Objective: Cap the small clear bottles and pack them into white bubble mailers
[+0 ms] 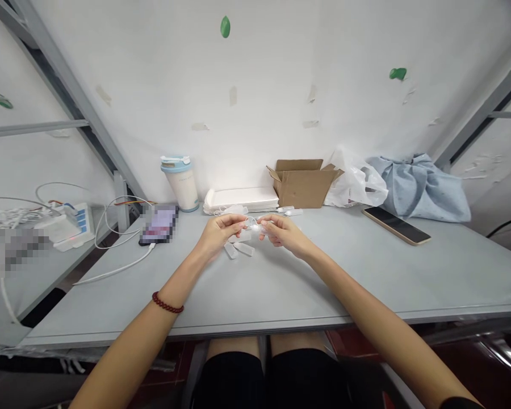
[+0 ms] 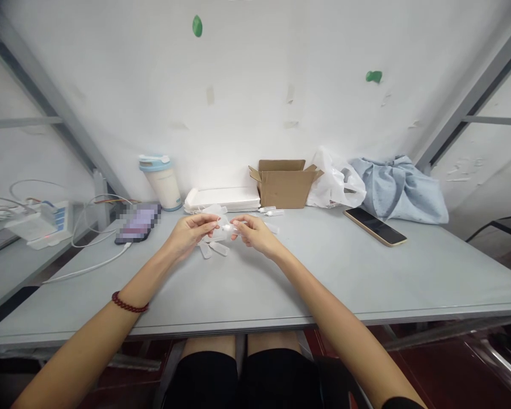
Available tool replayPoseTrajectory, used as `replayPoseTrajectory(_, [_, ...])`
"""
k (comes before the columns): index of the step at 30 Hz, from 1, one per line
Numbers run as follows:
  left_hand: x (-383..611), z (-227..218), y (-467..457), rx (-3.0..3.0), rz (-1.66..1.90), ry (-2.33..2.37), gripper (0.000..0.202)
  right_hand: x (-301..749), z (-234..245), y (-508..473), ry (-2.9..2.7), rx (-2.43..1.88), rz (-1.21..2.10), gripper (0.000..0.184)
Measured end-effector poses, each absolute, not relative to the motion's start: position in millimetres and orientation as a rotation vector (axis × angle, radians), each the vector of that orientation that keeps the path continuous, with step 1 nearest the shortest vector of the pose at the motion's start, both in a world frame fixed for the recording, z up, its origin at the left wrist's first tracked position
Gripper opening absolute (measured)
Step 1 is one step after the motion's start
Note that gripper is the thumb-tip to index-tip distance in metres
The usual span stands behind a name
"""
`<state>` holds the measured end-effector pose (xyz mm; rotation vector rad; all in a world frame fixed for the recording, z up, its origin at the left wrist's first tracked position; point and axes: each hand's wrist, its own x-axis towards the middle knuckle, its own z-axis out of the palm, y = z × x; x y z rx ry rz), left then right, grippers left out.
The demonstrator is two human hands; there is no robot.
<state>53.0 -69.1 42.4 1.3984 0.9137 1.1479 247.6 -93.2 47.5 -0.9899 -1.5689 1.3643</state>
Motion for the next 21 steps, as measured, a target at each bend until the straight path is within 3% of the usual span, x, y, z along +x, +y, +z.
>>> replayPoseTrajectory(21, [54.2,45.6,-72.9,1.535,1.248,1.013,0.024,247.6,53.7,-96.2,-1.533,-1.062,1.333,0.028])
